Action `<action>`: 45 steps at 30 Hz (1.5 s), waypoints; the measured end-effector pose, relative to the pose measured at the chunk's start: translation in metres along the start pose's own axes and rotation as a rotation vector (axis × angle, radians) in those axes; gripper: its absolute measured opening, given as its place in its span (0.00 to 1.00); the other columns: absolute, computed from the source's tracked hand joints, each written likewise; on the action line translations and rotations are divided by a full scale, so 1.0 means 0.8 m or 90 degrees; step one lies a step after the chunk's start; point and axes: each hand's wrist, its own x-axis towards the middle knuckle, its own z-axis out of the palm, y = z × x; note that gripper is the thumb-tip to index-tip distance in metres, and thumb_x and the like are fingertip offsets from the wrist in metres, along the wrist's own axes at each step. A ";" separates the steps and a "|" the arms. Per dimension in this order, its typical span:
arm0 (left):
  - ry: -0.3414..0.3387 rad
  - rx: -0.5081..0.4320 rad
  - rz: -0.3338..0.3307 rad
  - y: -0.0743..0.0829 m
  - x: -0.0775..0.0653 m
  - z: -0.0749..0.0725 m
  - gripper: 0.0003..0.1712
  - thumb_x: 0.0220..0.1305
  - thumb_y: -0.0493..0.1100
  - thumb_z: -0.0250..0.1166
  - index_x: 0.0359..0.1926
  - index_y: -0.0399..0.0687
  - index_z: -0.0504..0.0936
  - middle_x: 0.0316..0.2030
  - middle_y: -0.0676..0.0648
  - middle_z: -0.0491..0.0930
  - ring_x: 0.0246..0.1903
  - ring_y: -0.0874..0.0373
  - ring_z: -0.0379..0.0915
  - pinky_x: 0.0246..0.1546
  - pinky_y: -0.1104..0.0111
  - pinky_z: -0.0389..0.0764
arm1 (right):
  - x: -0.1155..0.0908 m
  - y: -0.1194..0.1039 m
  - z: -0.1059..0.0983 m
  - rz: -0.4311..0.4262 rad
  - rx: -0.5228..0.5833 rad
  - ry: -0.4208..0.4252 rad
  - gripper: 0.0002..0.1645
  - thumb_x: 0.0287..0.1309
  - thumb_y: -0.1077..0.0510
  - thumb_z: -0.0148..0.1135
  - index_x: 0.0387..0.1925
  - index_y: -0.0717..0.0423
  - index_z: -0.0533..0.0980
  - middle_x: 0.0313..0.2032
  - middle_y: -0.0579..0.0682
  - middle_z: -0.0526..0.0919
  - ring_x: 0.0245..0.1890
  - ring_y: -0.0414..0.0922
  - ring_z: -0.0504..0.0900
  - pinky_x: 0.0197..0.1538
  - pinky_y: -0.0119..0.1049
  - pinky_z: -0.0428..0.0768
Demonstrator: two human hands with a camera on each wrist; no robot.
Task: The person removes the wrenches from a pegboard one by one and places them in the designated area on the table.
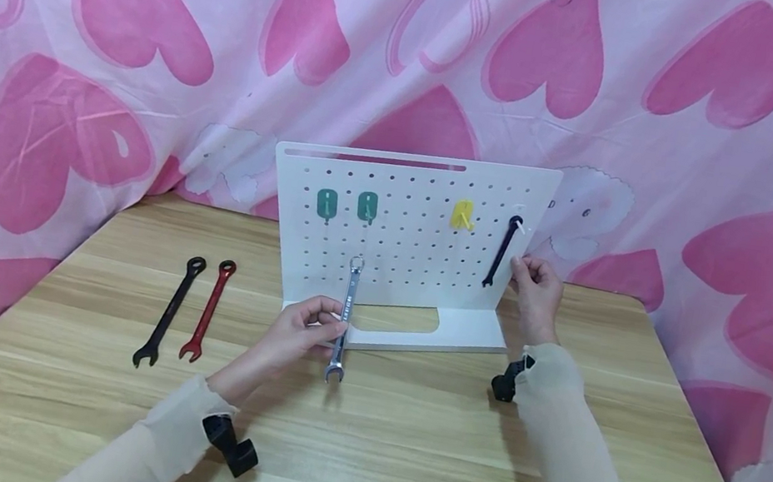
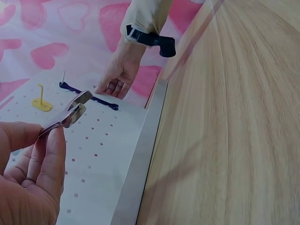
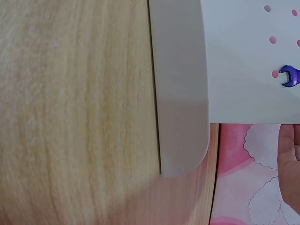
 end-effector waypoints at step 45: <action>0.056 0.127 -0.037 0.001 -0.036 -0.116 0.17 0.64 0.35 0.59 0.53 0.33 0.71 0.36 0.47 0.75 0.34 0.61 0.75 0.39 0.69 0.83 | 0.003 0.002 0.000 -0.014 -0.011 0.002 0.14 0.55 0.48 0.63 0.37 0.53 0.75 0.33 0.41 0.78 0.37 0.36 0.78 0.41 0.22 0.80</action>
